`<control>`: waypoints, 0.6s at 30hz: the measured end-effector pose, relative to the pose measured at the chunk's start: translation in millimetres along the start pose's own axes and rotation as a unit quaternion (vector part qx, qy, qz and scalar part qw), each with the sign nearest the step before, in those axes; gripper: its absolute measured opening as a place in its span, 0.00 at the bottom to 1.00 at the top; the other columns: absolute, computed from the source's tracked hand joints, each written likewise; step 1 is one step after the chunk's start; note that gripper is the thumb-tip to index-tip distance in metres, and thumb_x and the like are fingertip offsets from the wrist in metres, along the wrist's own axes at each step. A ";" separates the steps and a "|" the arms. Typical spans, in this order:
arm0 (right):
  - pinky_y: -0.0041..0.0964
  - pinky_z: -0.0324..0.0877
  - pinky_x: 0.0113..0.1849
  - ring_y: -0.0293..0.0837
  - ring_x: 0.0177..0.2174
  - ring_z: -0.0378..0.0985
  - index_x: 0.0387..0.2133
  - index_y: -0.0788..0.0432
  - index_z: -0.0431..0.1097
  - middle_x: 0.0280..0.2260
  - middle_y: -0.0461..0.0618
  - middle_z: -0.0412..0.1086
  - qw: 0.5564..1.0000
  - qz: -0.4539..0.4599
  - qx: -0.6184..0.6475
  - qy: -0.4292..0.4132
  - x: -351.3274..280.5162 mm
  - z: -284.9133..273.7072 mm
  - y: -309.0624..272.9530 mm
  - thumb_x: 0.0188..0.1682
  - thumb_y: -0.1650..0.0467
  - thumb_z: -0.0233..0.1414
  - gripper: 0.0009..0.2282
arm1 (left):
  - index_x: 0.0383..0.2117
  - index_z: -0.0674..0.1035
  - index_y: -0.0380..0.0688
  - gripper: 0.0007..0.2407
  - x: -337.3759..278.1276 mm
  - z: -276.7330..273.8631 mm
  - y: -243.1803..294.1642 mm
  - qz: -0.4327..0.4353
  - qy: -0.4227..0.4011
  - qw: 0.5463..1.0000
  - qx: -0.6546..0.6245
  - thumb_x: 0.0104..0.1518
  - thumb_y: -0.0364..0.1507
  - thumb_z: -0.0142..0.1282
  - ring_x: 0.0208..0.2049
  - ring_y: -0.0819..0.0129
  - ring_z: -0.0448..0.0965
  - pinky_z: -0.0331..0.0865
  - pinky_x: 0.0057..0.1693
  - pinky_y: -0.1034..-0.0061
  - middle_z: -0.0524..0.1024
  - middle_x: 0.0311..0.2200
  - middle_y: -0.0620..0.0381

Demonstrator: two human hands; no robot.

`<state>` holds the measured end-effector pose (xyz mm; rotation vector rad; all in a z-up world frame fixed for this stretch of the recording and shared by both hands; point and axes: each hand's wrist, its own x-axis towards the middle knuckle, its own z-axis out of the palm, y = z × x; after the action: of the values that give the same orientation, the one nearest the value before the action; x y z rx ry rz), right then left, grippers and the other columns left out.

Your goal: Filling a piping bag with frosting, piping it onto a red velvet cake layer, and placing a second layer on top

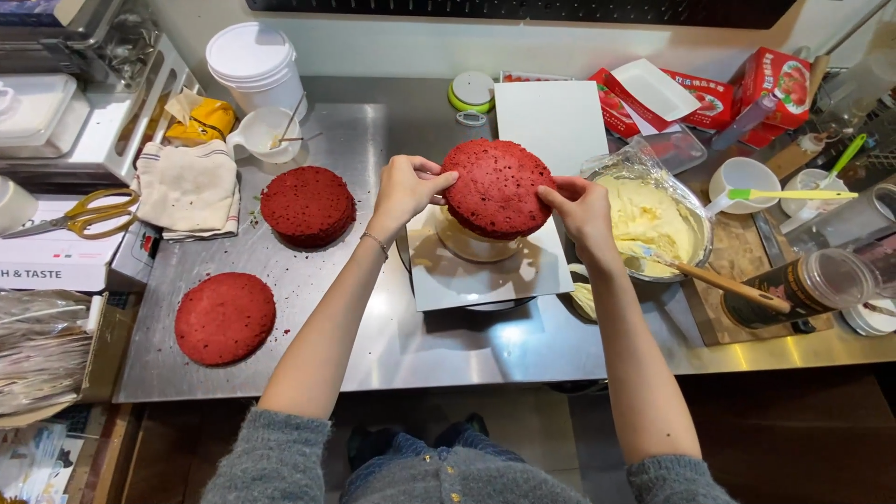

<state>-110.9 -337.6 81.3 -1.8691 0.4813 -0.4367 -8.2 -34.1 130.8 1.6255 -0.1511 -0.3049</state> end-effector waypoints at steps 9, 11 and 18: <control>0.42 0.81 0.49 0.41 0.43 0.89 0.52 0.48 0.87 0.40 0.44 0.88 0.996 0.013 -0.085 -0.032 20.0 7.6 6.1 0.50 0.57 0.76 0.20 | 0.49 0.86 0.26 0.20 8.6 1.8 -12.1 -0.031 0.013 0.995 0.091 0.55 0.30 0.79 0.26 0.55 0.93 0.92 0.38 0.71 0.89 0.36 0.34; 0.46 0.80 0.50 0.48 0.45 0.89 0.52 0.53 0.87 0.42 0.50 0.87 0.994 0.009 -0.092 -0.052 24.4 11.5 6.9 0.51 0.60 0.74 0.19 | 0.49 0.86 0.25 0.19 9.3 1.7 -16.0 -0.033 0.008 0.995 0.098 0.57 0.29 0.77 0.26 0.55 0.93 0.90 0.38 0.72 0.89 0.37 0.32; 0.47 0.80 0.49 0.51 0.47 0.90 0.53 0.52 0.87 0.43 0.50 0.87 0.992 0.012 -0.112 -0.056 45.6 14.8 26.7 0.51 0.57 0.74 0.20 | 0.48 0.86 0.23 0.19 11.6 12.4 -21.9 -0.033 0.008 0.992 0.119 0.58 0.29 0.77 0.26 0.54 0.93 0.90 0.38 0.73 0.88 0.38 0.31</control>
<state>-67.7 -358.2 54.4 -2.0902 0.4925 -0.2685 -2.6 -47.5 107.2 1.8726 -0.1250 -0.3332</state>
